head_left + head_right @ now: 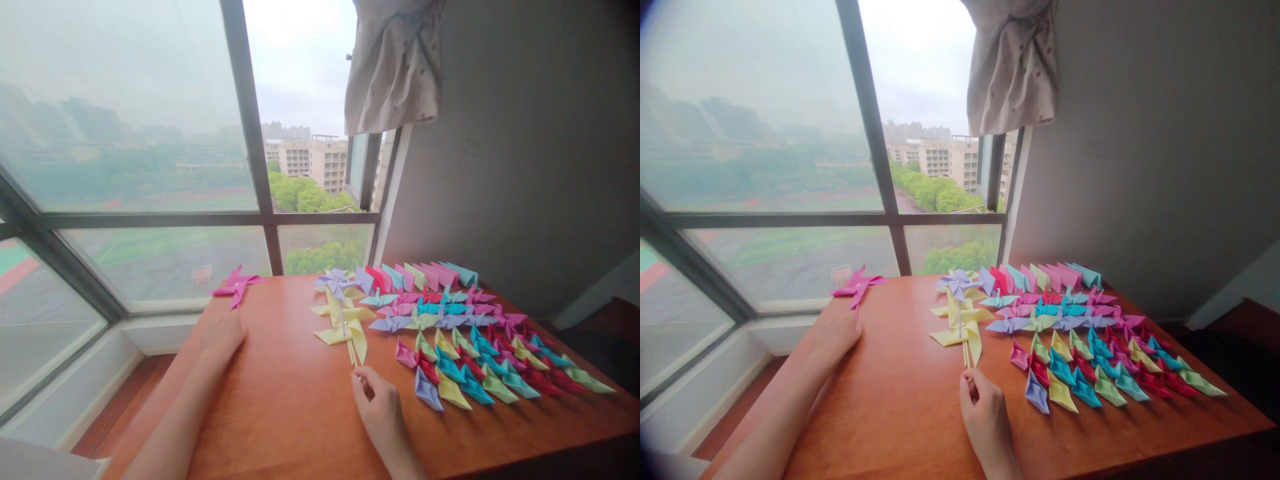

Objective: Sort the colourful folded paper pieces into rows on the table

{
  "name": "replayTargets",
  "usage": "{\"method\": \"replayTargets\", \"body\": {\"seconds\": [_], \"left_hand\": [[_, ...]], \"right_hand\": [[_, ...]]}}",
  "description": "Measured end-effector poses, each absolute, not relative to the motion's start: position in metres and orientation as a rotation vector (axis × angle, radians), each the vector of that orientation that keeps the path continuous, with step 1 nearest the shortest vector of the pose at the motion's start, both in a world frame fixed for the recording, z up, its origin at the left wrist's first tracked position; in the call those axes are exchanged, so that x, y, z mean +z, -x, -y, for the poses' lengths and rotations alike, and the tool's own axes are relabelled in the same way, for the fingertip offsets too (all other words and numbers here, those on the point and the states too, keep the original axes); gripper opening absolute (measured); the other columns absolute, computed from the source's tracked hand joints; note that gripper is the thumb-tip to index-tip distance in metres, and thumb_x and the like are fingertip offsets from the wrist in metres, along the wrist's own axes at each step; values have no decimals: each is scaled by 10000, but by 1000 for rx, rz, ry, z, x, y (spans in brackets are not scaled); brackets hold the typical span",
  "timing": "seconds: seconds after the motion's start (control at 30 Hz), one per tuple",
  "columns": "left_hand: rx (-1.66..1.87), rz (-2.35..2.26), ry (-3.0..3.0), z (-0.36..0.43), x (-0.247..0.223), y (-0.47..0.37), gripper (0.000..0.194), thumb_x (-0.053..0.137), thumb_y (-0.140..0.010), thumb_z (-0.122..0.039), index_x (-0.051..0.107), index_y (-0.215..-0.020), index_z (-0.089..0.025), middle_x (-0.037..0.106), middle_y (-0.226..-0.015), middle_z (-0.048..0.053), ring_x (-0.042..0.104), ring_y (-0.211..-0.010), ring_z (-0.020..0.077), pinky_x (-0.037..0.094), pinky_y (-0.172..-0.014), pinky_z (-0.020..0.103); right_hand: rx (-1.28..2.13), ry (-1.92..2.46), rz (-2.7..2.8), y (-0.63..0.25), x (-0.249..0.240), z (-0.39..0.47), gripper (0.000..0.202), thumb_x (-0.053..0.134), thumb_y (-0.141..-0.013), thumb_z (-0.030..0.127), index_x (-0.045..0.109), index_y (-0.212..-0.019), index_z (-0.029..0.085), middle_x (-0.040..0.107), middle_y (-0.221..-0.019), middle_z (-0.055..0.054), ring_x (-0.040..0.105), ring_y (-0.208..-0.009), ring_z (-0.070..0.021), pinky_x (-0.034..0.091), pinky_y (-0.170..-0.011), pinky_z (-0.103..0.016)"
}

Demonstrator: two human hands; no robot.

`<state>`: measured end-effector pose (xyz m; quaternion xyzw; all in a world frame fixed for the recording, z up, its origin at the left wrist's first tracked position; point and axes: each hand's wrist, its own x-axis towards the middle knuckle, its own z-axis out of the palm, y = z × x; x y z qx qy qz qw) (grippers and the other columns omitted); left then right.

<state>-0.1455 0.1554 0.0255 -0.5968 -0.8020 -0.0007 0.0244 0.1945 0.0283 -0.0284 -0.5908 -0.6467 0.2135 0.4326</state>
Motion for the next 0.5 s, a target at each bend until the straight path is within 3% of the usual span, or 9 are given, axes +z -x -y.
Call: {"method": "replayTargets", "body": {"seconds": [0.17, 0.4, 0.5], "left_hand": [[-104, 2491, 1846, -152, 37, 125, 350, 370, -908, -206, 683, -1017, -93, 713, -1021, 224, 689, -924, 362, 489, -748, 408], [-347, 2269, 2307, -160, 36, 20, 262, 449, -932, -340, 674, -902, -209, 724, -881, 38, 666, -819, 164, 417, -669, 224], [-376, 2227, 2418, -165, 26, -27, 264, 459, -928, -356, 681, -919, -213, 727, -897, 33, 664, -816, 157, 416, -666, 225]], "right_hand": [[539, 1465, 1619, -194, -27, -29, 330, 433, -947, 386, 657, -796, 195, 613, -612, -2, 587, -567, -142, 416, -563, -202], [529, 1481, 1603, -194, -27, -29, 323, 432, -945, 387, 669, -825, 203, 633, -611, -3, 601, -561, -147, 425, -566, -205], [494, 1520, 1607, -193, -29, -29, 305, 421, -948, 355, 667, -843, 209, 664, -645, -14, 632, -592, -156, 420, -582, -212]]}}
